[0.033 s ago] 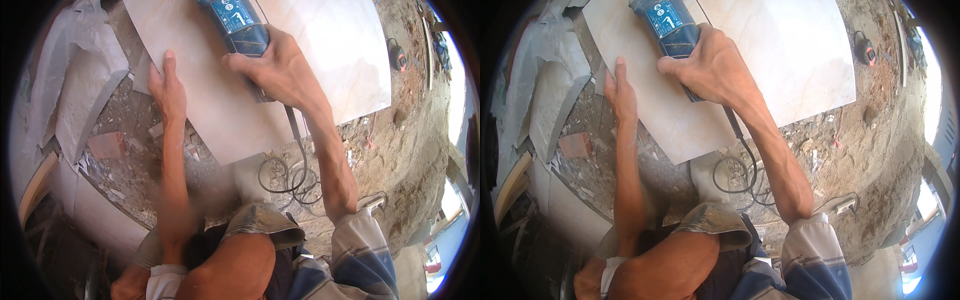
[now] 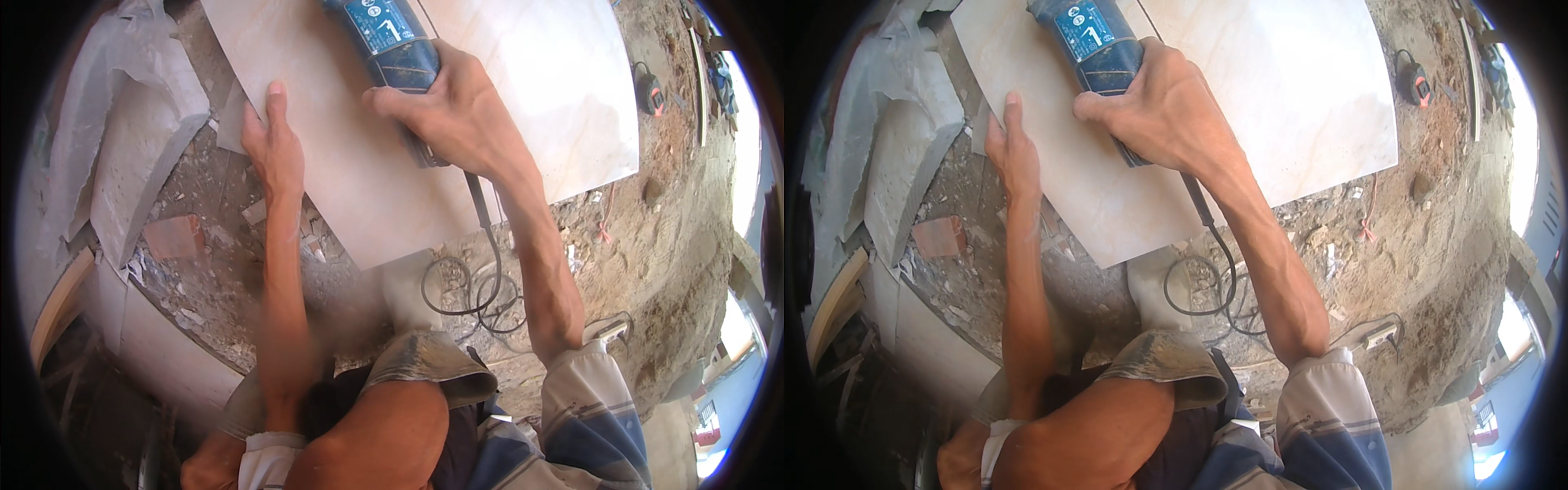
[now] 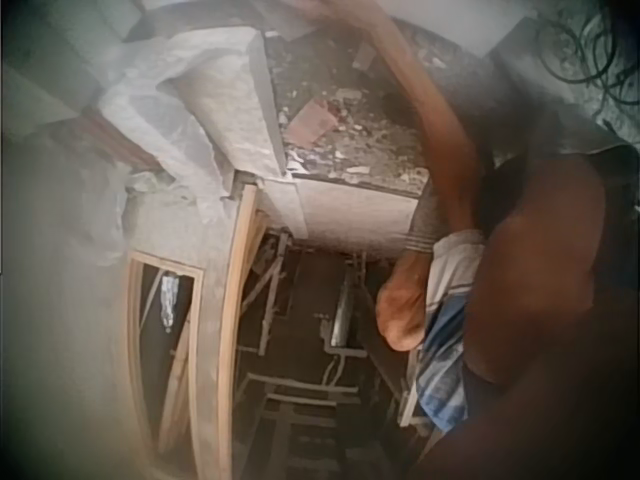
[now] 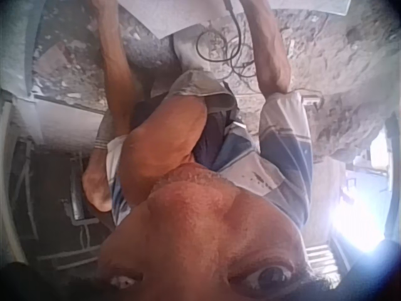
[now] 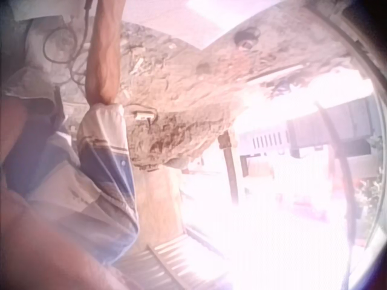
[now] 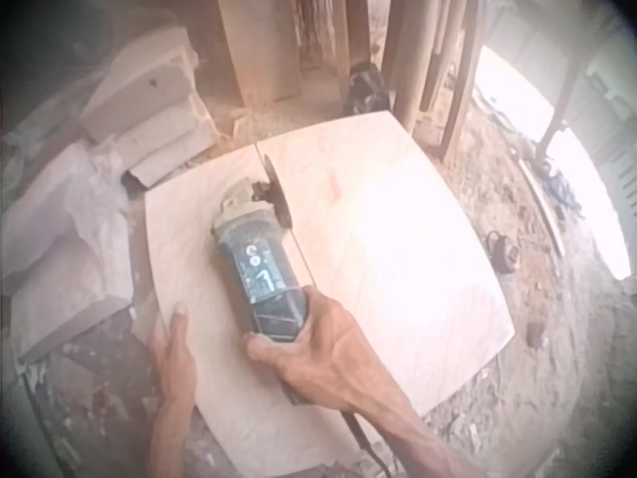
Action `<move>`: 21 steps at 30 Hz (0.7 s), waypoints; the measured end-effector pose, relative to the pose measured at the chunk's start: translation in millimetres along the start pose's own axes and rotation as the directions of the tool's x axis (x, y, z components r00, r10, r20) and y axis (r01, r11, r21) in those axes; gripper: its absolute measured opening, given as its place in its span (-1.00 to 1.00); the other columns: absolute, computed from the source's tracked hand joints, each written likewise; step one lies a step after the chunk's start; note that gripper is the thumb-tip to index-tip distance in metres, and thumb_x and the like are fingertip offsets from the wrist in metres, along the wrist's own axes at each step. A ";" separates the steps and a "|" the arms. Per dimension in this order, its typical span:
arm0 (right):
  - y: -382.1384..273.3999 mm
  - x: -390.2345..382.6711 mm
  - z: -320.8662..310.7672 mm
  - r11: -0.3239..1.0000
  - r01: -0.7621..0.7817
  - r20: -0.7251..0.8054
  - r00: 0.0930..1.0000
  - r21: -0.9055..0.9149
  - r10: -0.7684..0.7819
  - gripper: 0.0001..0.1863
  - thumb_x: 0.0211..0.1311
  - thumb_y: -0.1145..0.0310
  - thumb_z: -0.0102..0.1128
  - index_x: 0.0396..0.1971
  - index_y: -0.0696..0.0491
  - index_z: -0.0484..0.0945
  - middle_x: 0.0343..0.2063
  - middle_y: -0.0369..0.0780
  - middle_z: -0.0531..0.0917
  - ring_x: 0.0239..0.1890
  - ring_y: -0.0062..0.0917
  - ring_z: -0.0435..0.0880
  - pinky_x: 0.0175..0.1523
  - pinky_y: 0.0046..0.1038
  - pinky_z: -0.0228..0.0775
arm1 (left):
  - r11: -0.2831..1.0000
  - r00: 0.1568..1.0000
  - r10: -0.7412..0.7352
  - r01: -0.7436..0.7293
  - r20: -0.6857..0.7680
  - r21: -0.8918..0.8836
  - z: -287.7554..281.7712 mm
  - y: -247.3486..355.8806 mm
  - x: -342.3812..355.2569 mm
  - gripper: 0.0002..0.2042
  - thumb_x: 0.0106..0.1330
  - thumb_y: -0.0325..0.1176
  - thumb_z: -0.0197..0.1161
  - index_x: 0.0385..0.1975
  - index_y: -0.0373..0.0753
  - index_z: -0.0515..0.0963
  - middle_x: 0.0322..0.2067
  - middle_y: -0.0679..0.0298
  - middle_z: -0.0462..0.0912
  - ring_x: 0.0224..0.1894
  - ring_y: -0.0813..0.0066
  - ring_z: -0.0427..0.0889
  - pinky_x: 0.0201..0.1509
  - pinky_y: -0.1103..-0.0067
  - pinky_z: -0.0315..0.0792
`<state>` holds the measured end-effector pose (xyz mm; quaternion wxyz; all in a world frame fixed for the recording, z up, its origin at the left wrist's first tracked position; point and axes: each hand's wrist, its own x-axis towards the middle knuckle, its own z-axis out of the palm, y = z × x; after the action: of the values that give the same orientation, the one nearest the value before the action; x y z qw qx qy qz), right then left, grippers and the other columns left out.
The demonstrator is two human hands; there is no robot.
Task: The person wipes a tile with a cloth, places it over another tile to measure, marks a line with a pencil, and then uses an angle grinder to cut along the marked line on the ground.
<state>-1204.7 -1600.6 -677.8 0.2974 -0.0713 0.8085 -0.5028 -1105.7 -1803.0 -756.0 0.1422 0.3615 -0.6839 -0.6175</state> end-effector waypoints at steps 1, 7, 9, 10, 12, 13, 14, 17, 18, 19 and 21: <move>0.5 -0.6 -0.2 1.000 -0.004 0.000 1.000 -0.003 0.004 -0.37 0.00 0.06 0.50 -0.23 0.42 0.63 -0.52 0.00 0.73 -0.48 -0.29 0.79 -0.38 -0.31 0.66 | 1.000 1.000 -0.004 0.004 -0.002 -0.013 0.7 0.0 -0.2 -0.48 0.68 -0.12 0.18 0.34 -0.49 0.49 0.15 0.07 0.69 0.12 0.37 0.66 0.26 0.44 0.50; -0.8 -6.0 -1.6 1.000 -0.018 0.005 1.000 0.000 0.018 -0.36 0.01 0.05 0.50 -0.23 0.42 0.62 -0.51 -0.01 0.73 -0.47 -0.30 0.78 -0.34 -0.31 0.67 | 1.000 1.000 0.029 -0.029 -0.009 0.010 0.2 -2.9 0.6 -0.49 0.67 -0.11 0.18 0.33 -0.48 0.50 0.13 0.09 0.70 0.10 0.38 0.66 0.24 0.44 0.50; -1.6 -7.4 -1.2 1.000 -0.020 0.016 1.000 0.015 0.020 -0.36 0.01 0.05 0.50 -0.23 0.42 0.62 -0.51 -0.01 0.73 -0.46 -0.31 0.79 -0.33 -0.31 0.67 | 0.999 0.999 0.038 -0.038 -0.007 0.022 -2.0 -3.4 1.3 -0.49 0.67 -0.12 0.18 0.33 -0.48 0.50 0.13 0.09 0.70 0.10 0.38 0.67 0.24 0.45 0.50; -0.5 -7.8 -1.4 1.000 -0.016 0.011 1.000 0.009 0.015 -0.35 0.01 0.04 0.50 -0.22 0.42 0.62 -0.51 -0.01 0.73 -0.46 -0.31 0.79 -0.34 -0.31 0.67 | 0.999 0.999 0.038 -0.038 -0.004 0.023 -1.2 -3.3 1.5 -0.49 0.67 -0.12 0.18 0.33 -0.48 0.50 0.13 0.09 0.70 0.10 0.37 0.67 0.24 0.44 0.50; 3.1 -8.2 -1.1 1.000 -0.006 0.004 1.000 -0.001 0.006 -0.34 0.01 0.04 0.51 -0.22 0.43 0.62 -0.51 -0.01 0.73 -0.47 -0.30 0.79 -0.35 -0.31 0.67 | 0.999 0.999 0.034 -0.034 0.001 0.018 -0.1 -4.1 1.4 -0.49 0.67 -0.12 0.18 0.33 -0.48 0.50 0.13 0.09 0.70 0.11 0.37 0.67 0.24 0.44 0.50; 4.9 -8.2 -0.6 1.000 -0.003 0.003 1.000 -0.005 0.003 -0.34 0.01 0.04 0.51 -0.21 0.43 0.62 -0.51 -0.01 0.73 -0.47 -0.30 0.78 -0.37 -0.31 0.67 | 0.999 1.000 0.031 -0.031 0.003 0.014 -0.6 -4.1 1.2 -0.49 0.67 -0.12 0.18 0.33 -0.48 0.50 0.14 0.08 0.70 0.11 0.36 0.67 0.24 0.44 0.50; 6.7 -8.2 -0.1 1.000 0.001 0.003 1.000 -0.008 -0.001 -0.34 0.01 0.04 0.51 -0.21 0.43 0.62 -0.51 -0.01 0.73 -0.48 -0.30 0.78 -0.38 -0.31 0.66 | 1.000 1.000 0.028 -0.028 0.004 0.011 -1.2 -3.9 0.8 -0.49 0.67 -0.11 0.18 0.33 -0.48 0.50 0.14 0.08 0.70 0.11 0.36 0.67 0.24 0.44 0.50; 8.1 -9.4 -0.1 1.000 0.005 -0.001 1.000 -0.002 -0.005 -0.33 0.01 0.03 0.51 -0.20 0.43 0.62 -0.51 -0.01 0.73 -0.50 -0.29 0.78 -0.42 -0.32 0.65 | 1.000 1.000 0.016 -0.016 -0.002 0.023 -0.3 -1.6 -0.7 -0.49 0.68 -0.11 0.17 0.33 -0.49 0.50 0.14 0.07 0.70 0.11 0.35 0.67 0.25 0.44 0.51; 8.3 -9.8 -0.1 1.000 0.006 -0.003 1.000 0.002 -0.006 -0.33 0.01 0.03 0.51 -0.20 0.43 0.62 -0.51 -0.01 0.72 -0.51 -0.29 0.77 -0.43 -0.32 0.65 | 1.000 1.000 0.016 -0.016 -0.002 0.023 -0.3 -2.3 -0.7 -0.48 0.68 -0.11 0.17 0.33 -0.49 0.50 0.14 0.07 0.70 0.11 0.35 0.67 0.25 0.44 0.51; 9.2 -10.4 0.4 1.000 0.005 -0.004 1.000 -0.001 -0.005 -0.33 0.01 0.03 0.51 -0.21 0.42 0.62 -0.52 -0.01 0.72 -0.51 -0.29 0.77 -0.43 -0.32 0.65 | 1.000 1.000 0.016 -0.016 -0.002 0.023 -0.3 -2.8 -0.5 -0.48 0.68 -0.11 0.17 0.33 -0.49 0.50 0.14 0.06 0.70 0.12 0.35 0.67 0.25 0.43 0.51; 11.5 -11.4 1.6 1.000 0.004 -0.005 1.000 -0.008 -0.004 -0.34 0.01 0.03 0.50 -0.21 0.42 0.62 -0.53 -0.02 0.72 -0.52 -0.30 0.77 -0.43 -0.33 0.64 | 0.999 1.000 0.019 -0.020 0.000 0.027 -0.8 -2.9 -0.3 -0.48 0.68 -0.11 0.17 0.33 -0.50 0.49 0.14 0.06 0.70 0.12 0.35 0.67 0.24 0.43 0.51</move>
<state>-1192.5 -1591.5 -683.5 0.2941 -0.0726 0.8111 -0.5004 -1104.1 -1803.3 -758.6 0.1433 0.3566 -0.6956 -0.6070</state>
